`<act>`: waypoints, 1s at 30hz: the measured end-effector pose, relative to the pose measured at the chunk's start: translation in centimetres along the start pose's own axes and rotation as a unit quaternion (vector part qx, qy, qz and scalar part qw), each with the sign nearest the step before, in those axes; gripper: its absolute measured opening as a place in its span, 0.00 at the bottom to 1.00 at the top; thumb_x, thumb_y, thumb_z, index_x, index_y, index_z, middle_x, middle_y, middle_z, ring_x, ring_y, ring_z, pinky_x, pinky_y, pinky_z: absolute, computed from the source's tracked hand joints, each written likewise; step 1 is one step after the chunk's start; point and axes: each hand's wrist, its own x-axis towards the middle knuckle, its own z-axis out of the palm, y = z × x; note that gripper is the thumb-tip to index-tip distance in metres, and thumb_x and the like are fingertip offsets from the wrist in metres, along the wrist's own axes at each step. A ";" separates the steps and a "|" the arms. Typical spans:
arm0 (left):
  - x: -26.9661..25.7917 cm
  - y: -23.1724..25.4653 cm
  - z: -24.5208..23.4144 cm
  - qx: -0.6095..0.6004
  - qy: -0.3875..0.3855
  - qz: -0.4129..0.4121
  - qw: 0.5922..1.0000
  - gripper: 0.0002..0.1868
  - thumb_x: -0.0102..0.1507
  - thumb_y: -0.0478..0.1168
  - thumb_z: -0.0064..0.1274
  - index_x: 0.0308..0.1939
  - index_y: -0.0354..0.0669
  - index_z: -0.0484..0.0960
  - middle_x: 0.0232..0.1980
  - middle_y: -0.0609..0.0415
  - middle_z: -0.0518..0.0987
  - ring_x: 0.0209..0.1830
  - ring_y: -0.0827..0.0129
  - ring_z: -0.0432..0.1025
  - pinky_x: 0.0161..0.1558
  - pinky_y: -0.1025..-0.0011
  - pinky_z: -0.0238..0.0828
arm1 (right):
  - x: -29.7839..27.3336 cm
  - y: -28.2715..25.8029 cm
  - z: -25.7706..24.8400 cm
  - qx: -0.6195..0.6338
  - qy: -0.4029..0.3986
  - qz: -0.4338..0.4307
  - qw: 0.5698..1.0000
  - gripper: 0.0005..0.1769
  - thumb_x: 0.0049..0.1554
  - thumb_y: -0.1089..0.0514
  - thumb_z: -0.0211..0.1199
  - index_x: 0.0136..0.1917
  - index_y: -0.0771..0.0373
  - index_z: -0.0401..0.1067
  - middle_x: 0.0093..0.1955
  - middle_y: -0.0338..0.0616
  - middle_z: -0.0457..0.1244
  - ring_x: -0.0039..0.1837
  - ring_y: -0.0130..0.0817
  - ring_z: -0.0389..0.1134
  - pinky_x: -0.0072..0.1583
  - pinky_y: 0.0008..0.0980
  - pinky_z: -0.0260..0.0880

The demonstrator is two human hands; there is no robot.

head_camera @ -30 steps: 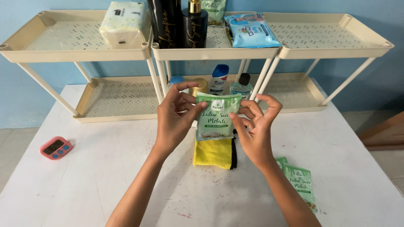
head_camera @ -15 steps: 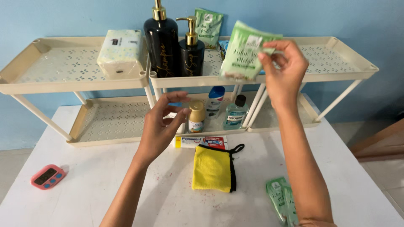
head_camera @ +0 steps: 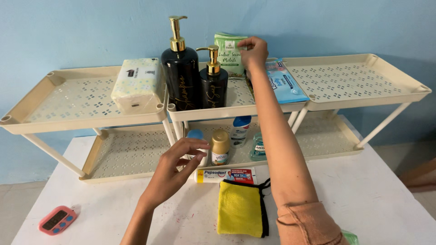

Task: The person wipes several small green sachets and a white bottle with a yellow cloth on a white table, then places the sachets on a nearby shelf. The person also wipes a white bottle with a blue cap and places it on the shelf.

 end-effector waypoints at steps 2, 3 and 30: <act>0.1 -0.5 -0.1 0.002 -0.006 -0.015 1.000 0.16 0.65 0.32 0.50 0.56 0.45 0.83 0.61 0.57 0.80 0.53 0.71 0.80 0.48 0.72 0.84 | -0.2 0.5 -0.1 0.009 0.021 -0.046 0.999 0.15 0.43 0.75 0.66 0.39 0.57 0.80 0.41 0.38 0.73 0.45 0.29 0.74 0.50 0.30 0.73; 0.1 -0.7 0.0 0.001 -0.007 -0.022 1.000 0.16 0.65 0.33 0.50 0.55 0.45 0.84 0.61 0.57 0.80 0.53 0.71 0.80 0.49 0.72 0.84 | -0.2 0.6 -0.1 -0.006 0.025 -0.039 0.999 0.15 0.42 0.75 0.66 0.38 0.57 0.81 0.41 0.40 0.73 0.45 0.31 0.74 0.49 0.31 0.73; -5.7 -3.9 10.6 -0.046 -0.208 -0.100 0.972 0.14 0.67 0.37 0.48 0.56 0.43 0.81 0.53 0.54 0.79 0.44 0.70 0.81 0.40 0.72 0.85 | -33.5 0.1 -28.3 -0.413 -0.259 -0.062 0.871 0.18 0.59 0.54 0.63 0.61 0.61 0.70 0.61 0.47 0.64 0.57 0.45 0.71 0.54 0.42 0.76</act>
